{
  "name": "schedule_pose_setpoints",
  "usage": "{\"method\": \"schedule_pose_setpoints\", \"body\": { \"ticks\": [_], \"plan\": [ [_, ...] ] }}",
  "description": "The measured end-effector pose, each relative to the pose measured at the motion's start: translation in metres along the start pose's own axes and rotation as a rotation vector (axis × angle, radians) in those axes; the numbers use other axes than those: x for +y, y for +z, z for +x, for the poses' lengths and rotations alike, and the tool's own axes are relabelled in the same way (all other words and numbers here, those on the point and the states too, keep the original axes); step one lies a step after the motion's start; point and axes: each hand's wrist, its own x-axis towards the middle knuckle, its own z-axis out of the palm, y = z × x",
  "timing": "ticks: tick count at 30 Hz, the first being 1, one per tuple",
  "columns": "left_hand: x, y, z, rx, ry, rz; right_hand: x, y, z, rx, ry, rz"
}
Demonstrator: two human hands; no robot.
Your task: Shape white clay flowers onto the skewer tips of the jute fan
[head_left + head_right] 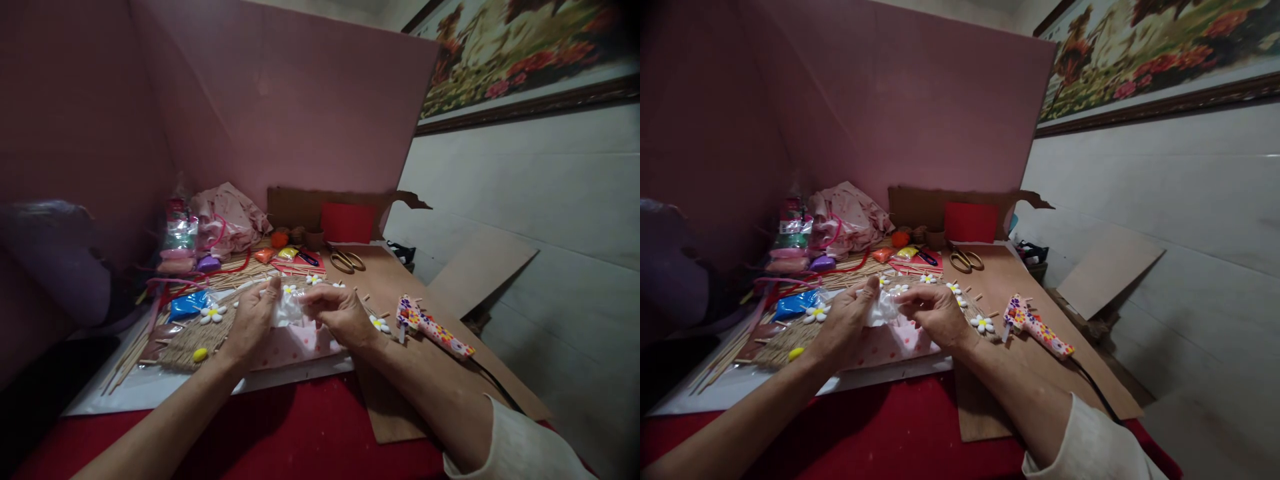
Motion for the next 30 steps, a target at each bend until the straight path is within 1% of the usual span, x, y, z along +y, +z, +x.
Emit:
{"method": "schedule_pose_setpoints", "body": {
  "ticks": [3,6,9,12,15,19,21,23,25,28,30],
  "plan": [
    [-0.001,0.002,0.000,-0.006,-0.054,-0.072,-0.003,0.002,-0.002,-0.033,0.048,0.049],
    [0.002,0.005,0.000,-0.006,-0.184,-0.225,-0.007,0.003,-0.002,-0.041,0.062,0.144],
    [0.006,0.009,-0.002,0.044,-0.307,-0.358,-0.010,0.003,-0.001,-0.011,0.062,0.206],
    [0.010,0.011,-0.003,0.078,-0.362,-0.435,-0.010,0.003,0.000,-0.003,0.065,0.205],
    [0.010,0.009,-0.003,0.048,-0.345,-0.419,-0.006,0.002,-0.001,-0.032,0.028,0.114],
    [0.006,0.003,-0.001,0.063,-0.178,-0.220,-0.004,0.001,-0.003,-0.082,-0.038,-0.004],
    [0.005,0.001,-0.001,0.074,-0.092,-0.114,-0.004,0.002,-0.004,-0.071,-0.045,-0.038],
    [0.004,0.000,-0.001,0.064,-0.044,-0.073,-0.004,0.003,-0.005,-0.059,-0.036,-0.050],
    [0.004,0.000,-0.001,0.016,-0.074,-0.119,-0.004,0.004,-0.005,-0.041,-0.026,-0.050],
    [0.003,0.001,-0.001,-0.112,-0.182,-0.296,-0.001,0.001,-0.003,0.025,-0.026,-0.042],
    [0.001,0.002,0.000,-0.180,-0.203,-0.381,0.000,-0.001,-0.001,0.061,-0.026,-0.030]
  ]
}}
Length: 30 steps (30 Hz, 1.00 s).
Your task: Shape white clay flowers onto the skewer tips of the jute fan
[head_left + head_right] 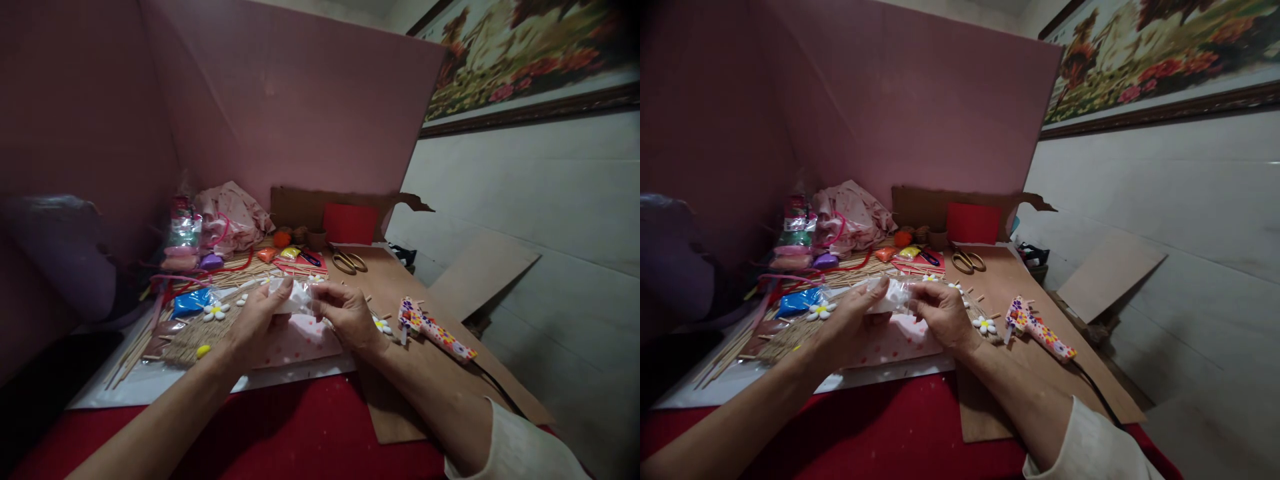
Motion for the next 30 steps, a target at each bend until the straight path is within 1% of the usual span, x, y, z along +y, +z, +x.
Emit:
{"method": "schedule_pose_setpoints", "body": {
  "ticks": [2,3,7,12,16,20,27,30],
  "plan": [
    [-0.0010,-0.0014,0.0013,-0.048,-0.002,-0.026,0.0009,-0.0020,0.0013,-0.005,0.008,0.005],
    [-0.0012,-0.0021,0.0019,-0.054,-0.003,-0.028,0.0009,-0.0027,0.0018,-0.019,0.013,0.011],
    [0.0006,-0.0030,0.0018,-0.044,-0.007,-0.027,-0.0009,-0.0038,0.0025,-0.076,0.041,0.028],
    [0.0045,-0.0012,-0.0016,-0.053,-0.046,-0.073,-0.0038,-0.0036,0.0031,-0.057,0.059,-0.011],
    [0.0050,0.0003,-0.0022,-0.075,-0.038,-0.079,-0.0043,-0.0042,0.0041,-0.091,0.066,0.007],
    [0.0031,0.0009,-0.0002,-0.040,-0.007,-0.046,-0.0017,-0.0045,0.0036,-0.134,0.034,-0.015],
    [-0.0019,0.0019,-0.0022,0.023,0.047,-0.028,-0.0002,-0.0014,-0.0026,-0.100,-0.065,-0.204],
    [-0.0008,0.0044,-0.0036,0.000,0.035,-0.016,-0.0009,-0.0027,-0.0012,-0.098,-0.056,-0.203]
  ]
}}
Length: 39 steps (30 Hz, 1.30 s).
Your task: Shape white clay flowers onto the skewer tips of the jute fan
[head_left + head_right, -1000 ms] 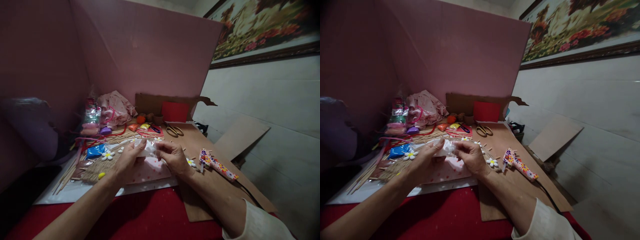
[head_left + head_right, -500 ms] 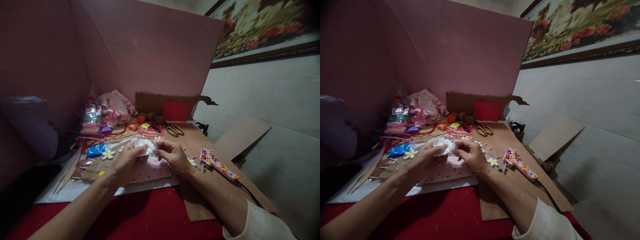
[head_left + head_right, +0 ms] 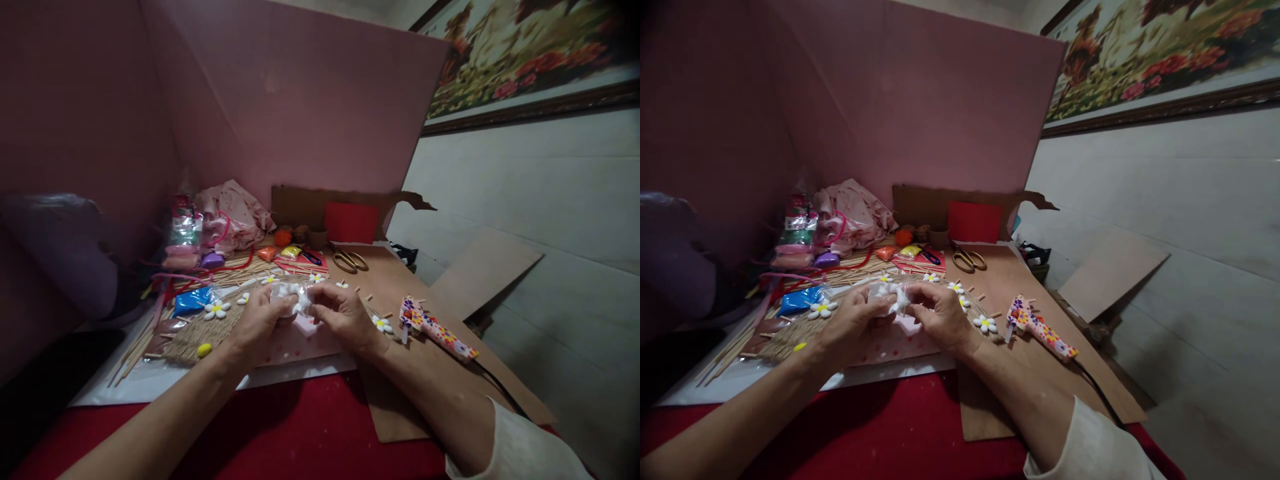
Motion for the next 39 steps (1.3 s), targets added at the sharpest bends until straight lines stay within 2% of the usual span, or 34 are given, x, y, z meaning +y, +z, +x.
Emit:
{"method": "schedule_pose_setpoints", "body": {
  "ticks": [3,8,14,18,24,28,34,36,39],
  "plan": [
    [0.002,0.001,0.000,-0.037,-0.030,0.010,0.000,-0.003,0.002,0.007,0.013,0.014],
    [0.001,-0.002,0.003,0.090,-0.020,0.092,-0.001,-0.001,0.001,-0.031,-0.017,0.004],
    [-0.006,-0.003,0.005,0.089,0.030,0.125,-0.003,0.004,-0.002,-0.014,-0.022,-0.001],
    [-0.010,-0.002,0.004,0.142,0.072,0.209,-0.001,0.004,-0.001,-0.014,-0.040,-0.056],
    [-0.003,-0.003,0.003,0.082,-0.058,0.039,0.002,0.000,0.001,-0.027,-0.015,-0.016],
    [-0.004,-0.006,0.004,0.038,-0.013,0.035,0.000,0.000,0.000,-0.023,-0.052,-0.091],
    [-0.009,-0.004,0.003,0.124,0.019,0.139,0.003,0.000,0.000,-0.035,-0.095,-0.216],
    [-0.005,-0.004,0.002,0.072,-0.014,0.088,0.005,-0.001,0.001,-0.016,-0.076,-0.187],
    [0.001,-0.005,0.002,-0.103,-0.081,0.010,0.008,-0.004,0.003,0.007,-0.028,-0.138]
  ]
}}
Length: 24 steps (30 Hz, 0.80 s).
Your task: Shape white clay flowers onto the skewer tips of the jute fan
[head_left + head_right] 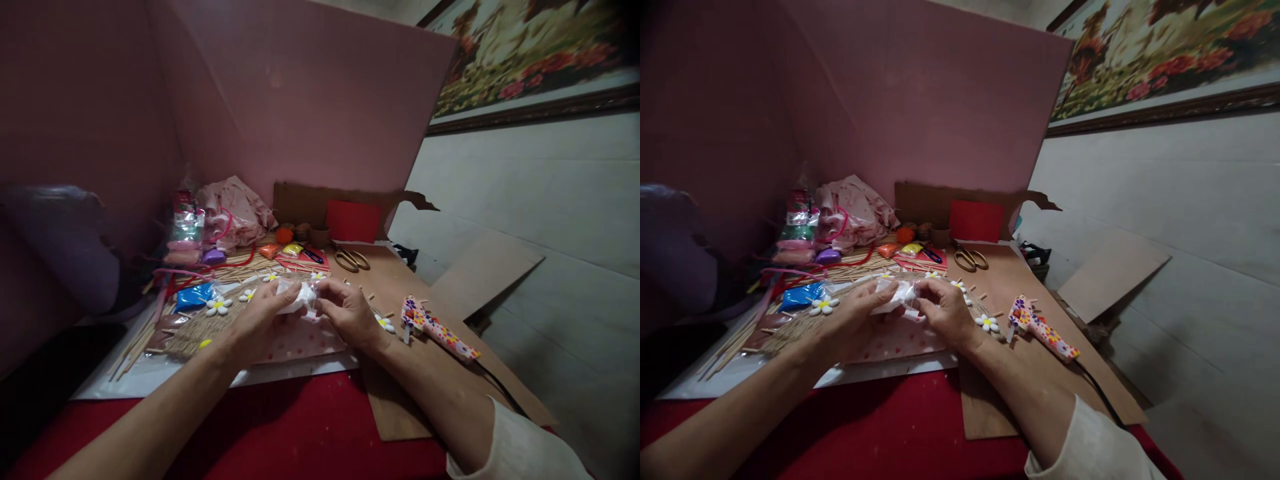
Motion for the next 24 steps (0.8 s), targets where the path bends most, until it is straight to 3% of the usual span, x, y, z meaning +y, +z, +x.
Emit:
{"method": "schedule_pose_setpoints", "body": {
  "ticks": [4,8,15,21,24],
  "plan": [
    [0.003,-0.005,0.002,-0.110,-0.009,0.018,0.002,-0.002,0.000,0.022,-0.027,-0.026],
    [-0.001,-0.005,0.005,-0.078,0.011,0.045,0.000,-0.002,-0.002,0.059,-0.131,-0.116],
    [-0.002,-0.001,0.003,0.078,-0.014,0.099,-0.005,-0.001,-0.004,-0.019,-0.299,-0.276],
    [-0.007,-0.005,0.003,-0.028,0.008,0.058,-0.005,-0.003,-0.003,-0.010,-0.298,-0.339],
    [-0.008,-0.007,0.003,0.036,0.017,0.080,-0.008,-0.003,-0.003,-0.020,-0.299,-0.348]
  ]
}}
